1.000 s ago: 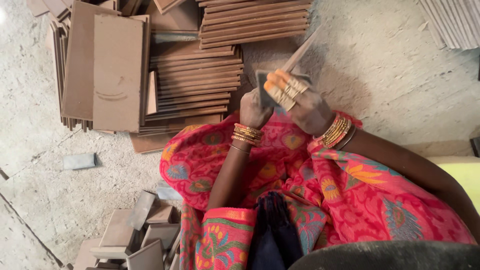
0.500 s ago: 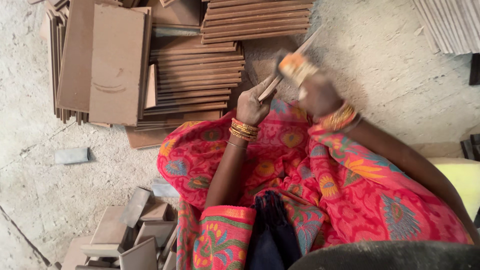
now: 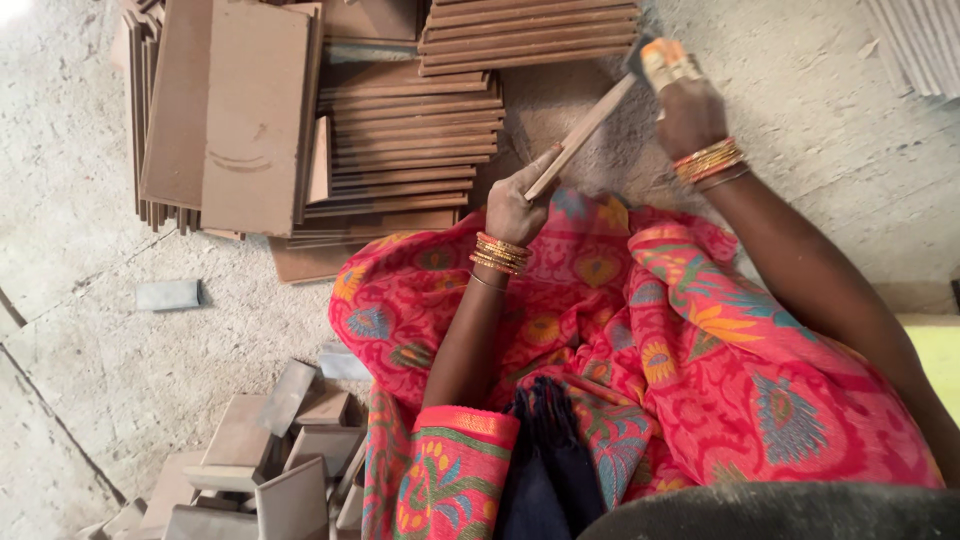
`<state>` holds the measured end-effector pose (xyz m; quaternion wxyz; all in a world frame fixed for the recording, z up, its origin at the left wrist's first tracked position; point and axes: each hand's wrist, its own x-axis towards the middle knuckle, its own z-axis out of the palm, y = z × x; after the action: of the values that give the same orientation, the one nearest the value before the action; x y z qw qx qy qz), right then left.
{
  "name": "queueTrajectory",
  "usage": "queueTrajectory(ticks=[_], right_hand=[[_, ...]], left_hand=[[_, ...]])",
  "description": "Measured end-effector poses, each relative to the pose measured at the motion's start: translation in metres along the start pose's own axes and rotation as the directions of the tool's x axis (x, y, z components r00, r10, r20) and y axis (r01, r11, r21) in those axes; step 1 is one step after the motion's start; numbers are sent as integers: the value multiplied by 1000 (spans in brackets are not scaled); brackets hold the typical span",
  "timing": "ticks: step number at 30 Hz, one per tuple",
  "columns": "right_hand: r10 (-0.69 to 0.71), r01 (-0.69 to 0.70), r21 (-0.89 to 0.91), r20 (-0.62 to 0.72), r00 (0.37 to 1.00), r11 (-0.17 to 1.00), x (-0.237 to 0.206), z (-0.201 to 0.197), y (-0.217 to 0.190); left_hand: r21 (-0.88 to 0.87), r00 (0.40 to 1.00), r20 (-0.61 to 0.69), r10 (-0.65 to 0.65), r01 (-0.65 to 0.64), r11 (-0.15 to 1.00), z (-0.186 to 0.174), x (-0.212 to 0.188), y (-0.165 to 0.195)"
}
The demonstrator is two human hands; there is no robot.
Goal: The person sits on the floor and sands rectangular wooden planks using a sanding block. They hold each plank with one hand and rub the surface with the block, then place the finished plank into a nearby stack.
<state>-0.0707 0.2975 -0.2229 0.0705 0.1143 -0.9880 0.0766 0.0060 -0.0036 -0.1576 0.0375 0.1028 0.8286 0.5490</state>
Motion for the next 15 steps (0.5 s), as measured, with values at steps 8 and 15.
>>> queueTrajectory(ticks=[8, 15], right_hand=[[-255, 292, 407, -143, 956, 866, -44, -73, -93], [-330, 380, 434, -188, 925, 817, -27, -146, -150]], left_hand=[[-11, 996, -90, -7, 6, 1000, 10, 6, -4], [10, 998, -56, -32, 33, 999, 10, -1, -3]])
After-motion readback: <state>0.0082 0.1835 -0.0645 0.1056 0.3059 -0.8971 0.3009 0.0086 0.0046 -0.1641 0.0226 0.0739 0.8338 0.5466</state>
